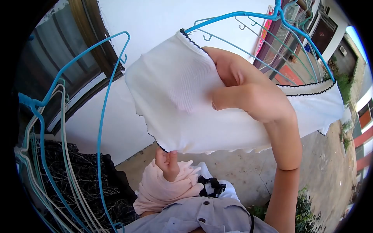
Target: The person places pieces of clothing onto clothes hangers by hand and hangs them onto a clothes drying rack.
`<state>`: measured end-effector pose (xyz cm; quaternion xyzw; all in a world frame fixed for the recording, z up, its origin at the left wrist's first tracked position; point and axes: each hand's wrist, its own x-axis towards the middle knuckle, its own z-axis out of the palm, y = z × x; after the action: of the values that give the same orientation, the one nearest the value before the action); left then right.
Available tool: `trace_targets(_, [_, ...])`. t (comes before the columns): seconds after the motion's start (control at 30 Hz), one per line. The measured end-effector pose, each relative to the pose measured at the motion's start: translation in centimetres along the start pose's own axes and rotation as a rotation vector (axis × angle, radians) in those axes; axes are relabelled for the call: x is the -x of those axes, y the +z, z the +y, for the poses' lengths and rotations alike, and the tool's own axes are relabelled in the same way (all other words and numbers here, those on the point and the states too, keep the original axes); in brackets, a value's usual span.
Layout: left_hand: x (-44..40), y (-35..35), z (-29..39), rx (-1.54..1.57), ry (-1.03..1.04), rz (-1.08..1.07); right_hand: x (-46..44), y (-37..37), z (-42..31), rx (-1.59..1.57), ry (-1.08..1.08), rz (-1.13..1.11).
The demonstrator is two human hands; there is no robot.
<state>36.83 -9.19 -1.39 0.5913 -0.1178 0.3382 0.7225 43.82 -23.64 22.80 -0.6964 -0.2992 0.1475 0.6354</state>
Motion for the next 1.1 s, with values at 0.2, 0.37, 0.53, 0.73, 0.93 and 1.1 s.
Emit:
trace_targets(0.2, [0.3,-0.6,-0.1,0.012,-0.055,0.02,0.9,1.3,0.9,0.442,-0.206,0.363])
trace_targets(0.37, [-0.3,0.0,0.3,0.047,-0.028,0.029,2.7,-0.1,0.5,0.98,-0.416,0.607])
trace_targets(0.53, [-3.0,0.0,-2.0,0.247,-0.196,0.038,8.6,-2.5,0.8,1.222,-0.842,1.11])
trace_targets(0.73, [-4.5,0.7,-4.8,0.162,-0.436,-0.201,17.2,-6.3,6.7,0.733,-0.449,1.345])
trace_targets(0.93, [-5.4,-1.0,-6.1,0.123,-0.461,-0.123,19.2,-5.3,13.1,0.394,0.027,0.99])
trace_targets(1.1, [-5.2,-1.5,-6.1,0.124,-0.53,-0.088,18.9,-3.7,16.2,0.529,0.152,0.748])
